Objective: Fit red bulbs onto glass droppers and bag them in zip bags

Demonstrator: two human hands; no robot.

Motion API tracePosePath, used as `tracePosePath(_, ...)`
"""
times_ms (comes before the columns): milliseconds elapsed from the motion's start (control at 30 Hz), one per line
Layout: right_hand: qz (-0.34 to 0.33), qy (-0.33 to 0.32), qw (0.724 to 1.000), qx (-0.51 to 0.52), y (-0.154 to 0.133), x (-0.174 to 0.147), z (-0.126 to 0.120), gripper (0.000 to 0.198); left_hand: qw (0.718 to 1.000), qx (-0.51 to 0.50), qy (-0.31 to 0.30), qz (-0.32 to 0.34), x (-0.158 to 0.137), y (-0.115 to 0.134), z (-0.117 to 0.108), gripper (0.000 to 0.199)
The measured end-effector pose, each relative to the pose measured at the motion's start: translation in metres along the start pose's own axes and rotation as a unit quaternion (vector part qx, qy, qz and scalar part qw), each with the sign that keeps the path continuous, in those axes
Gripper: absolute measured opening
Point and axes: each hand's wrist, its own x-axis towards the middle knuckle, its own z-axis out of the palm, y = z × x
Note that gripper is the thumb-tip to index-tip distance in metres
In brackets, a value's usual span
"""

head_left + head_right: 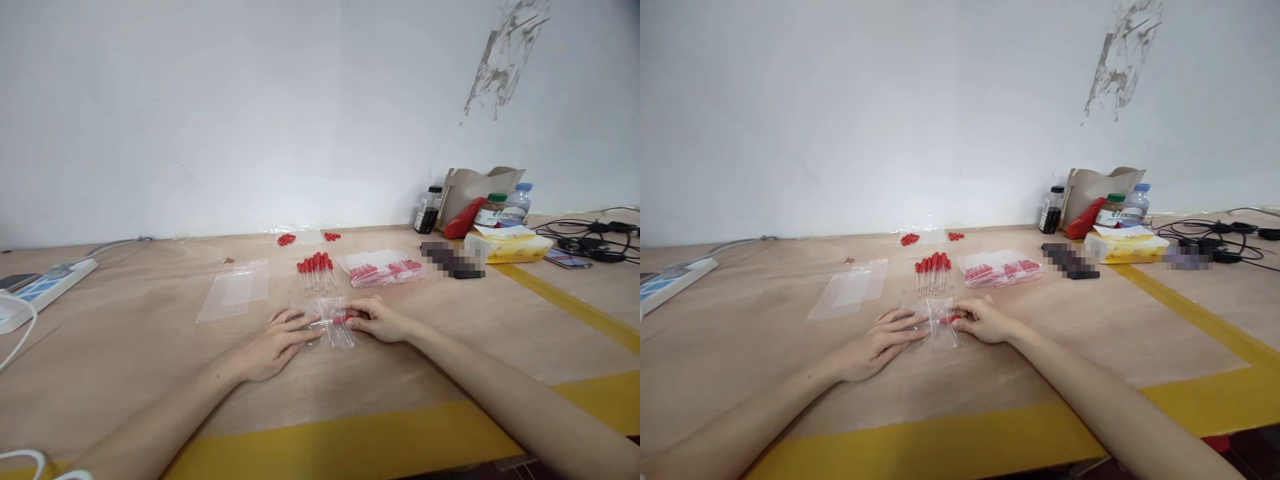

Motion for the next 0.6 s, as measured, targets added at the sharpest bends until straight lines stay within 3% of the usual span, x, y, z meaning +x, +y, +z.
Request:
tracePosePath(233,0.084,0.035,0.995,-0.037,-0.006,0.000,0.005,0.028,1.000,-0.013,-0.002,-0.001,0.001,0.001,-0.002,0.041)
tracePosePath(433,0.095,0.060,0.994,-0.017,0.005,-0.002,-0.002,0.005,1.000,-0.017,-0.001,-0.001,0.000,0.001,-0.002,0.039)
tracePosePath(600,0.115,0.160,0.980,0.013,0.013,-0.008,0.003,0.015,0.999,-0.030,0.026,-0.008,0.000,0.002,-0.001,0.039)
